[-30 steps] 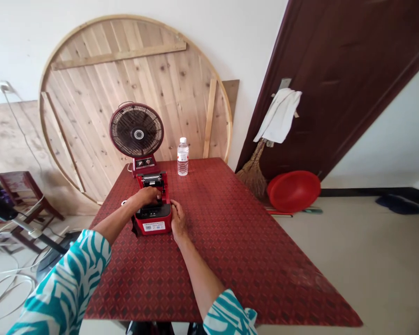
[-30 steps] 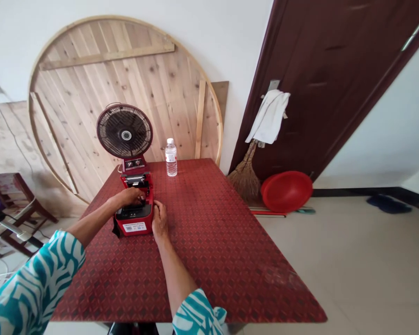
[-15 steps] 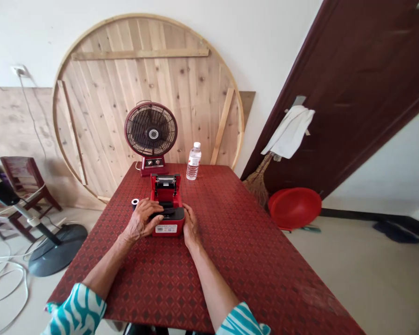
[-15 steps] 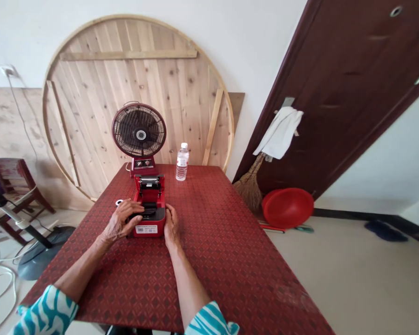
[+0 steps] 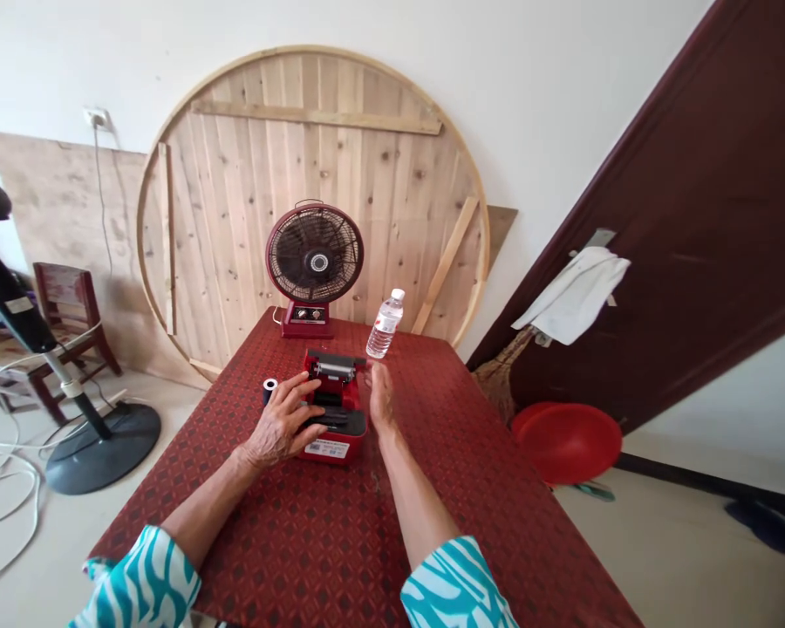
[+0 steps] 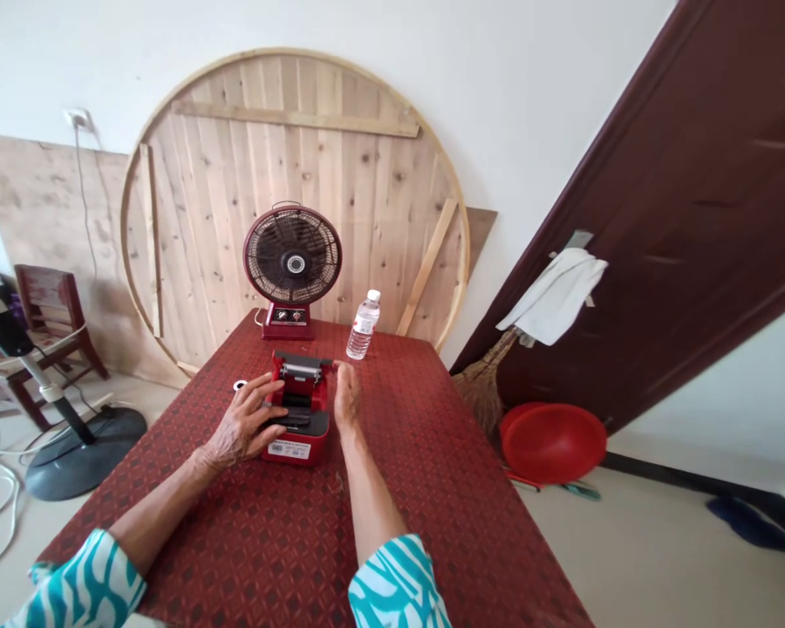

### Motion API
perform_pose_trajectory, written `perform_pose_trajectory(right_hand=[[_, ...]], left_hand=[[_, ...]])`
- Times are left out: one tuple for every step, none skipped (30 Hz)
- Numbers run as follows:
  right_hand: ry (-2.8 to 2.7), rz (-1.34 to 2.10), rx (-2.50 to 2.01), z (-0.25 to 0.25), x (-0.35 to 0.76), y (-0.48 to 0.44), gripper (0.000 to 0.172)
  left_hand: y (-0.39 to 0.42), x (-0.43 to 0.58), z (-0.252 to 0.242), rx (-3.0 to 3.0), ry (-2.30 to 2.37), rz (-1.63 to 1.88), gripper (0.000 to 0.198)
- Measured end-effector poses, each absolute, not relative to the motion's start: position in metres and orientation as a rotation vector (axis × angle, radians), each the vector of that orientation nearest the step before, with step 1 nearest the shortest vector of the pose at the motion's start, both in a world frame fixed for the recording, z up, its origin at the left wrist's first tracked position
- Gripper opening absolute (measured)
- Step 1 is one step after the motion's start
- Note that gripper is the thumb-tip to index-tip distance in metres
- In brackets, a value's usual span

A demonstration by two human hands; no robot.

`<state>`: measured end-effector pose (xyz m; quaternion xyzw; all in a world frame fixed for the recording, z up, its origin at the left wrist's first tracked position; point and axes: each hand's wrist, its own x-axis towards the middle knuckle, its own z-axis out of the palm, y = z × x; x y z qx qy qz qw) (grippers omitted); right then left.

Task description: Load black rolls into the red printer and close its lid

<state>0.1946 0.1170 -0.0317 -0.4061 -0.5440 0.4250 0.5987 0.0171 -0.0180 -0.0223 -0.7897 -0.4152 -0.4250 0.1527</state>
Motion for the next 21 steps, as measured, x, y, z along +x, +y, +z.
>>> perform_pose_trajectory(right_hand=[[-1.305, 0.929, -0.945, -0.037, 0.199, 0.111, 0.048], [-1.340, 0.882, -0.949, -0.042, 0.204, 0.104, 0.047], [-1.362, 0.849, -0.954, -0.047, 0.208, 0.097, 0.045], [-1.379, 0.834, -0.955, -0.051, 0.210, 0.090, 0.044], [-1.389, 0.829, -0.951, -0.054, 0.212, 0.085, 0.042], [-1.388, 0.825, -0.943, -0.056, 0.212, 0.081, 0.041], [-1.377, 0.821, -0.932, -0.057, 0.211, 0.080, 0.041], [-1.354, 0.814, -0.919, -0.057, 0.210, 0.080, 0.041], [-1.317, 0.808, -0.908, -0.055, 0.207, 0.082, 0.043], [-1.274, 0.805, -0.899, -0.051, 0.204, 0.086, 0.045], [-1.233, 0.813, -0.891, -0.046, 0.201, 0.091, 0.049], [-1.202, 0.830, -0.883, -0.041, 0.198, 0.097, 0.053], [-1.199, 0.849, -0.881, -0.034, 0.195, 0.102, 0.057], [-1.211, 0.874, -0.876, -0.028, 0.192, 0.108, 0.058], [-1.240, 0.905, -0.868, -0.021, 0.190, 0.113, 0.058], [-1.279, 0.932, -0.860, -0.015, 0.189, 0.116, 0.057], [-1.320, 0.952, -0.853, -0.009, 0.188, 0.119, 0.055], [-1.357, 0.960, -0.847, -0.005, 0.189, 0.120, 0.052], [-1.384, 0.953, -0.842, -0.002, 0.191, 0.120, 0.049], [-1.402, 0.931, -0.837, -0.001, 0.194, 0.118, 0.047], [-1.416, 0.899, -0.830, -0.001, 0.197, 0.115, 0.045]], left_hand=[[-0.018, 0.017, -0.023, -2.265, -1.201, -1.219, 0.020], [-0.019, 0.017, -0.023, -2.267, -1.208, -1.218, 0.020], [-0.019, 0.016, -0.024, -2.270, -1.215, -1.217, 0.020], [-0.018, 0.015, -0.025, -2.275, -1.221, -1.217, 0.020], [-0.018, 0.015, -0.025, -2.281, -1.230, -1.218, 0.021], [-0.018, 0.015, -0.026, -2.286, -1.242, -1.218, 0.021], [-0.017, 0.014, -0.027, -2.289, -1.254, -1.216, 0.021], [-0.017, 0.014, -0.027, -2.290, -1.269, -1.211, 0.021], [-0.017, 0.015, -0.027, -2.286, -1.282, -1.205, 0.021], [-0.018, 0.015, -0.027, -2.280, -1.292, -1.199, 0.020], [-0.018, 0.016, -0.027, -2.271, -1.296, -1.198, 0.020], [-0.019, 0.016, -0.027, -2.260, -1.297, -1.201, 0.020], [-0.019, 0.017, -0.026, -2.250, -1.295, -1.206, 0.020], [-0.020, 0.017, -0.026, -2.241, -1.291, -1.212, 0.020], [-0.020, 0.017, -0.026, -2.234, -1.287, -1.215, 0.020], [-0.020, 0.017, -0.026, -2.230, -1.284, -1.215, 0.020], [-0.020, 0.017, -0.026, -2.227, -1.283, -1.213, 0.020], [-0.020, 0.017, -0.026, -2.226, -1.283, -1.210, 0.020], [-0.020, 0.017, -0.027, -2.226, -1.282, -1.207, 0.020], [-0.020, 0.017, -0.027, -2.229, -1.280, -1.206, 0.020], [-0.020, 0.017, -0.027, -2.235, -1.276, -1.206, 0.019]])
